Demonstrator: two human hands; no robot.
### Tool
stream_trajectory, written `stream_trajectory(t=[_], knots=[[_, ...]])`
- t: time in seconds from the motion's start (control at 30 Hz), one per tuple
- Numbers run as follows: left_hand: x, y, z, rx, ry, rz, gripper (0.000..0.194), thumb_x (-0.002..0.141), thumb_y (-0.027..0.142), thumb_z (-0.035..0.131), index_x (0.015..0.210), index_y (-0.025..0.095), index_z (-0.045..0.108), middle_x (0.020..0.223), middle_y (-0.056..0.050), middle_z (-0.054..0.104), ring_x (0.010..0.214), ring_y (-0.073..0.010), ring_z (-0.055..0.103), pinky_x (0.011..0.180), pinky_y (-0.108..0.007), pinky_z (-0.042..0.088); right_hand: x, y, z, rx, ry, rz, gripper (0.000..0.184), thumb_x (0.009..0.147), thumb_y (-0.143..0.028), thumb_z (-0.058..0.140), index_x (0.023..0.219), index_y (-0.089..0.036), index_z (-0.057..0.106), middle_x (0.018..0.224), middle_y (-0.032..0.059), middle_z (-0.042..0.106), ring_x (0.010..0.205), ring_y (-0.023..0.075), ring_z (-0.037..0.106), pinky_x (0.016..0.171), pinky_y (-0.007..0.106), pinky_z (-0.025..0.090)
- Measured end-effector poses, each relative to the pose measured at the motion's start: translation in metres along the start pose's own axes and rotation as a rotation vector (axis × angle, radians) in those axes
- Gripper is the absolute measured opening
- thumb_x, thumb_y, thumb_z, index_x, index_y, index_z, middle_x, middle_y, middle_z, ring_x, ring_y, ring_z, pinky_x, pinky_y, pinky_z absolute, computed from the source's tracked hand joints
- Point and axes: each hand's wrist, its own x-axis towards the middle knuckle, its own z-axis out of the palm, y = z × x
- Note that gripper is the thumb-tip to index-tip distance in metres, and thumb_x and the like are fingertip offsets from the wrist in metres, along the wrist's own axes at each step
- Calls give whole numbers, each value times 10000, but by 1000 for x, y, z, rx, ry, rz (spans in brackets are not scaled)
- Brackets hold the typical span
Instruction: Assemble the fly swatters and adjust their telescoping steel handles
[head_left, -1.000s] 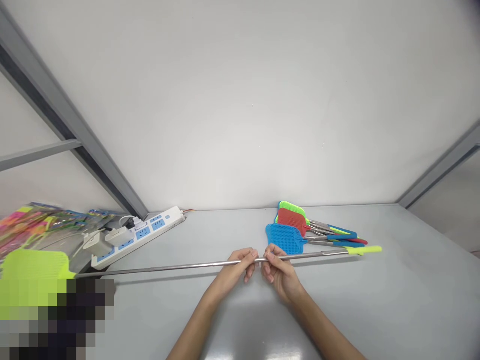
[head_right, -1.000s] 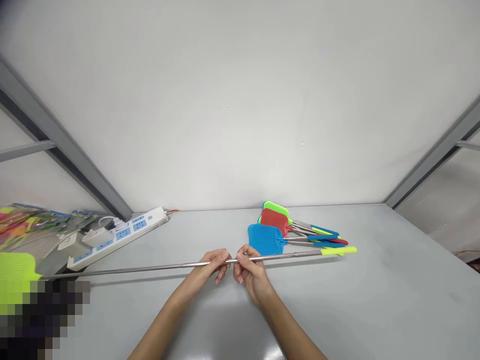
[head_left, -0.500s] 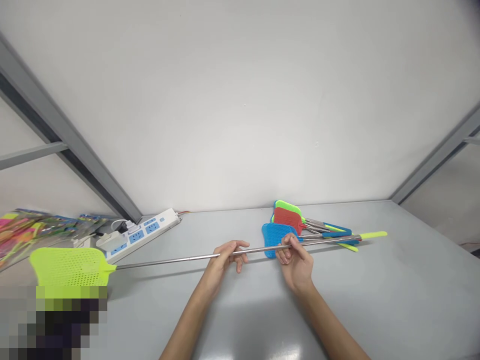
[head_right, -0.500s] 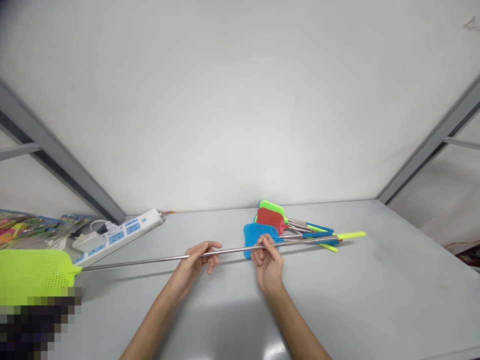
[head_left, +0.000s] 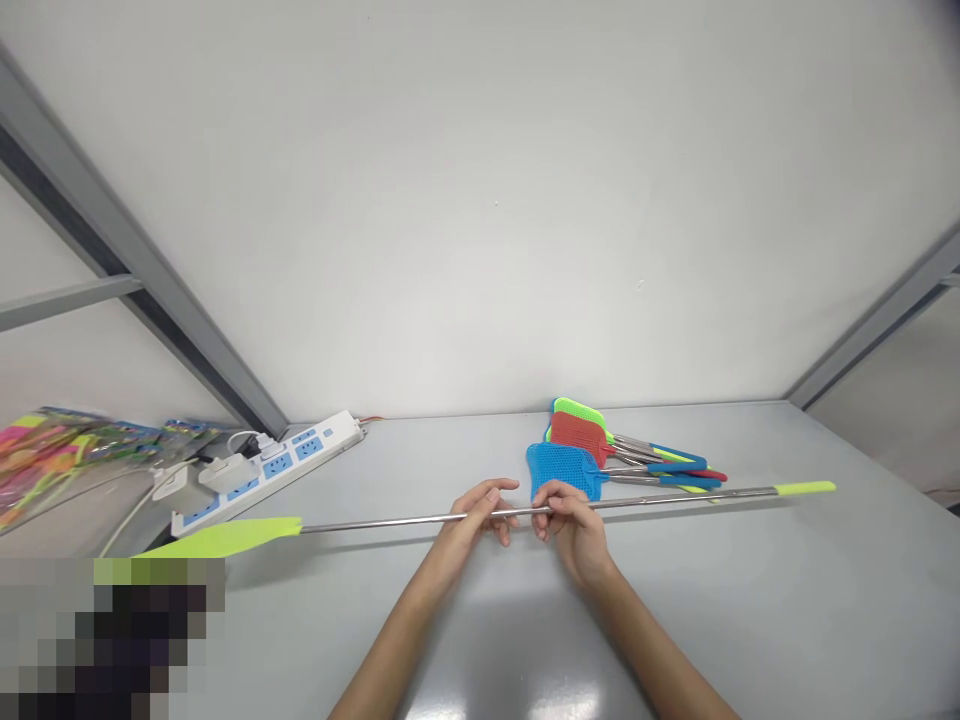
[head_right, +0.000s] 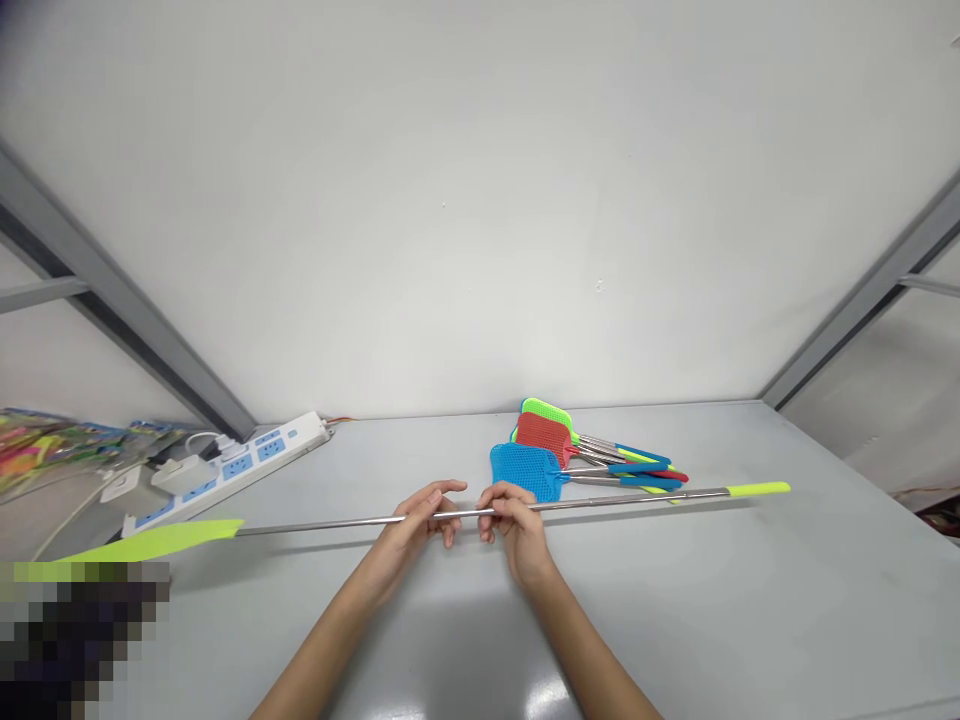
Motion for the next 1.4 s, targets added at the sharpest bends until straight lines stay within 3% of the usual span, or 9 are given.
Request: stream_trajectory(t=[0.1,0.33,0.43,0.6,0.73,0.9,1.03,1.2,1.4], knots=[[1,0,-7,-90,103,66,339,772,400,401,942,160,570,682,-19,548,566,-121,486,624,-278,383,4,-8,-9,35,101,-86,145,629,-178,445,556,-152,568,454,2,464,413,107,404,416,240,276],[3,0,-38,-325,550,309,356,762,428,370,769,145,585,574,4,476,526,-98,434,502,-216,352,10,-21,-29,205,162,-224,149,637,-168,413,511,-170,492,458,-22,349,419,87,336,419,232,268],[4,-1,-43,-283,604,312,298,756,375,375,748,152,572,561,13,466,511,-96,421,494,-216,346,10,-22,-29,227,143,-210,145,660,-174,417,534,-167,490,490,-24,344,425,79,323,414,225,263],[6,-5,-38,-176,546,258,304,761,347,346,782,143,570,588,5,486,508,-104,422,524,-237,354,8,-21,-23,208,81,-158,141,724,-199,425,621,-169,517,484,-42,307,417,72,330,415,217,267],[7,-9,-30,-63,467,215,373,778,376,301,714,131,576,481,16,427,478,-115,400,510,-245,332,8,-18,-17,113,48,-100,113,741,-220,451,698,-171,543,452,-57,301,379,68,334,396,212,255],[7,-16,-27,70,231,70,449,787,408,271,435,169,415,362,52,241,370,-84,232,409,-232,189,8,-15,-20,41,36,-91,148,745,-194,413,748,-165,558,439,-36,393,385,83,355,397,215,260],[5,-23,-28,78,71,53,454,799,406,262,404,187,309,371,53,217,376,-80,200,409,-239,140,8,-14,-25,55,0,-82,180,741,-176,386,775,-160,562,433,-32,404,383,86,351,395,217,255],[5,-29,-27,-6,24,33,435,802,379,227,409,199,269,367,46,245,369,-84,210,406,-247,159,7,-9,-23,54,-73,-27,215,744,-179,348,733,-158,562,410,-19,417,369,100,357,388,231,263],[5,-33,-24,-9,-10,42,429,813,361,208,425,194,285,375,42,277,372,-85,238,420,-250,176,4,-7,-19,59,-72,-30,223,746,-178,346,703,-154,563,398,-19,406,367,103,355,386,232,261]])
